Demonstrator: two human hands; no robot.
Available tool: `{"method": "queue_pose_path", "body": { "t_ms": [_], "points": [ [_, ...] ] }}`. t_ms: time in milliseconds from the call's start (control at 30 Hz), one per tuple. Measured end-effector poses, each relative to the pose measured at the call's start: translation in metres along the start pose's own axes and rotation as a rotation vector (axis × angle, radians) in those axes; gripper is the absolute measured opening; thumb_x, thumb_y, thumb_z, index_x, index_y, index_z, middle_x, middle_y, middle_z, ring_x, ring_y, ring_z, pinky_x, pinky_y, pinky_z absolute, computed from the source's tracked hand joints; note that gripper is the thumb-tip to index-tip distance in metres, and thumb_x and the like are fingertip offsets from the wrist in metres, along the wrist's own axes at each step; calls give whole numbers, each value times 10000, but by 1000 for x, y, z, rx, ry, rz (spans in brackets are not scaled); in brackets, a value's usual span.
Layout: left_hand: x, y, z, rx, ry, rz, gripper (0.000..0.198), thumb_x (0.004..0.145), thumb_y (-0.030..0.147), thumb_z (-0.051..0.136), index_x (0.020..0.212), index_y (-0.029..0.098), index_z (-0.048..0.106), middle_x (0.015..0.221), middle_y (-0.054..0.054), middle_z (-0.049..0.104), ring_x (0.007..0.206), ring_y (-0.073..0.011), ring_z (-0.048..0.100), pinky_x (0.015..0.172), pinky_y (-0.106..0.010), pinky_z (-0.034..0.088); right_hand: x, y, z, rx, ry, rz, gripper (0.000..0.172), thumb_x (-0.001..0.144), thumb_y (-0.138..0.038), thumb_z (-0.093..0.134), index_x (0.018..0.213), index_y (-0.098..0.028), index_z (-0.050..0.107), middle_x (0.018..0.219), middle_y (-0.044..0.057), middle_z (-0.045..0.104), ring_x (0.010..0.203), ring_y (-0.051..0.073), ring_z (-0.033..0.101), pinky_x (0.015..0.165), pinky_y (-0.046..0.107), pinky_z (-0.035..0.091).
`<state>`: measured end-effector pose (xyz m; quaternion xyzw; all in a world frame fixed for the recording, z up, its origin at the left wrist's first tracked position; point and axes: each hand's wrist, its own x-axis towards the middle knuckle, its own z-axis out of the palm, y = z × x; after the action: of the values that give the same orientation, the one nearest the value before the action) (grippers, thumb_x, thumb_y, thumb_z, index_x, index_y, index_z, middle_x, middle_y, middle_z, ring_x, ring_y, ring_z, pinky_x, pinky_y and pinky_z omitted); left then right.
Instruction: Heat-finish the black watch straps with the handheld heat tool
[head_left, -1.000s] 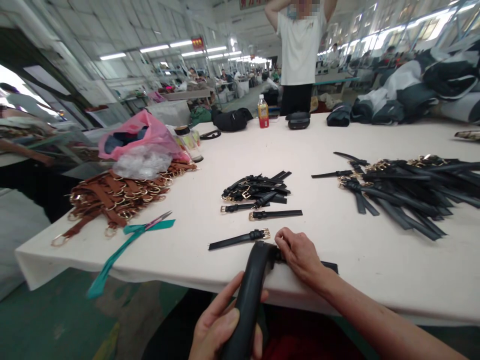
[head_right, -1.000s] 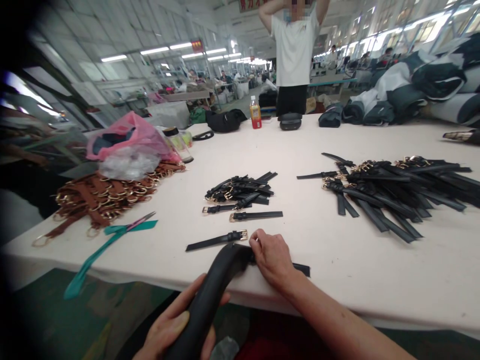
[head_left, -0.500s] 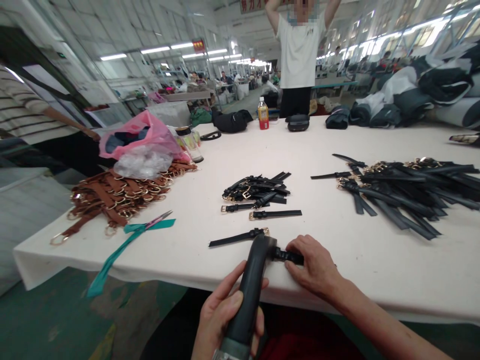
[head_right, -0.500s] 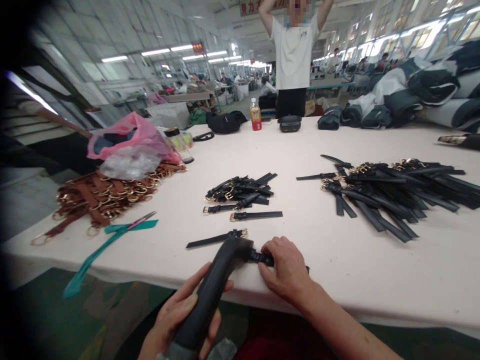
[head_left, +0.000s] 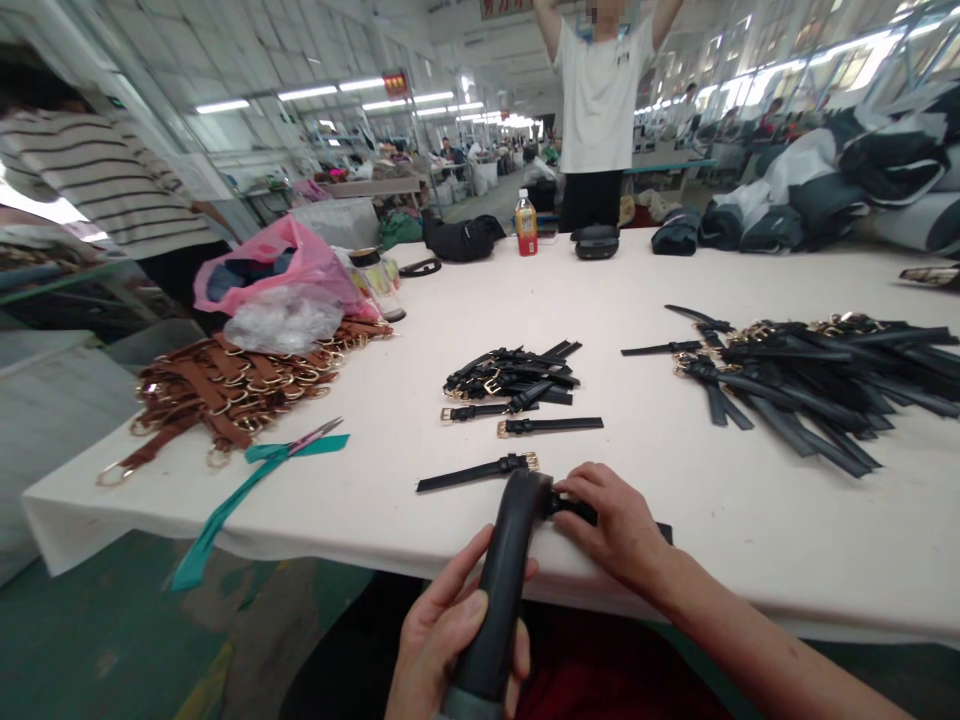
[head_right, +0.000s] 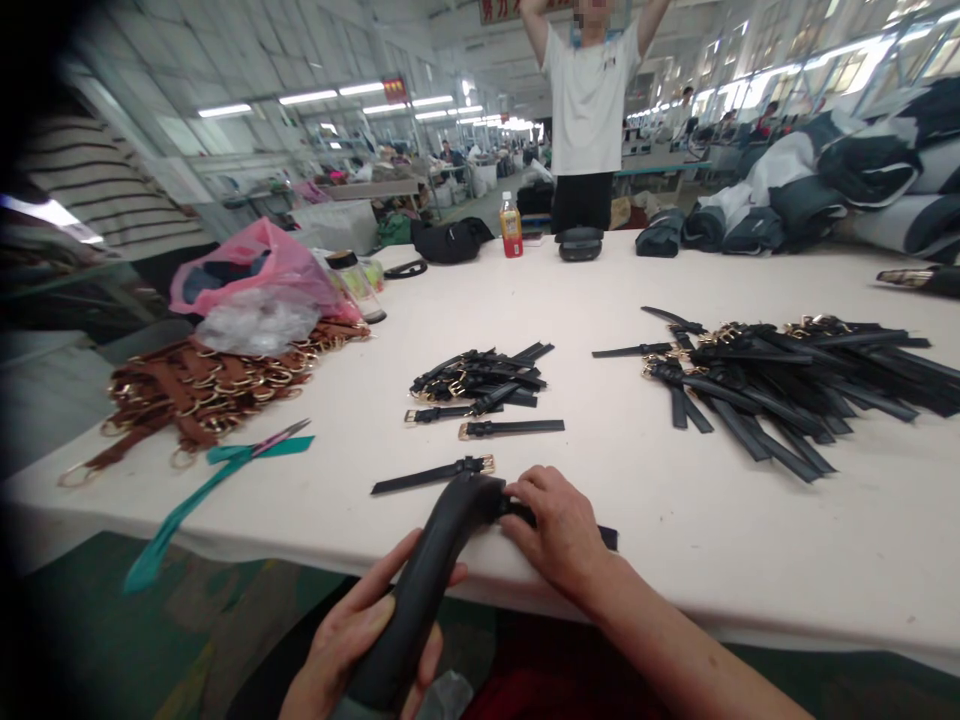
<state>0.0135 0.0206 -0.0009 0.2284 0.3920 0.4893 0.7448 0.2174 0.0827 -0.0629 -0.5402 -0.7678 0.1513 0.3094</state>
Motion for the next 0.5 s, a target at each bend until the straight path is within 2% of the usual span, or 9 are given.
{"method": "queue_pose_path", "body": {
  "t_ms": [200,400,500],
  "points": [
    [1,1,-6,-24,9,-14,385,781,264,641,1163,224,614,846,-138,755,349,-175,589,308,-213,368,-1,1,-1,-149,-71,-125,195,896,-288,510,961,-223,681,942,59,659,869,196,533,781,334,425],
    [-4,4,-15,53,29,16,580,798,293,626,1319,153,413,784,-162,747,332,-159,570,320,-202,362,-4,1,-3,-211,-85,-126,217,912,-291,485,979,-221,679,929,51,667,854,194,526,760,337,410],
    [-11,3,-19,39,77,23,525,803,278,621,1288,158,461,817,-169,746,313,-151,554,306,-208,353,-5,1,-2,-192,-74,-123,205,910,-278,492,956,-218,683,922,44,666,847,186,526,754,327,413]
  ]
}}
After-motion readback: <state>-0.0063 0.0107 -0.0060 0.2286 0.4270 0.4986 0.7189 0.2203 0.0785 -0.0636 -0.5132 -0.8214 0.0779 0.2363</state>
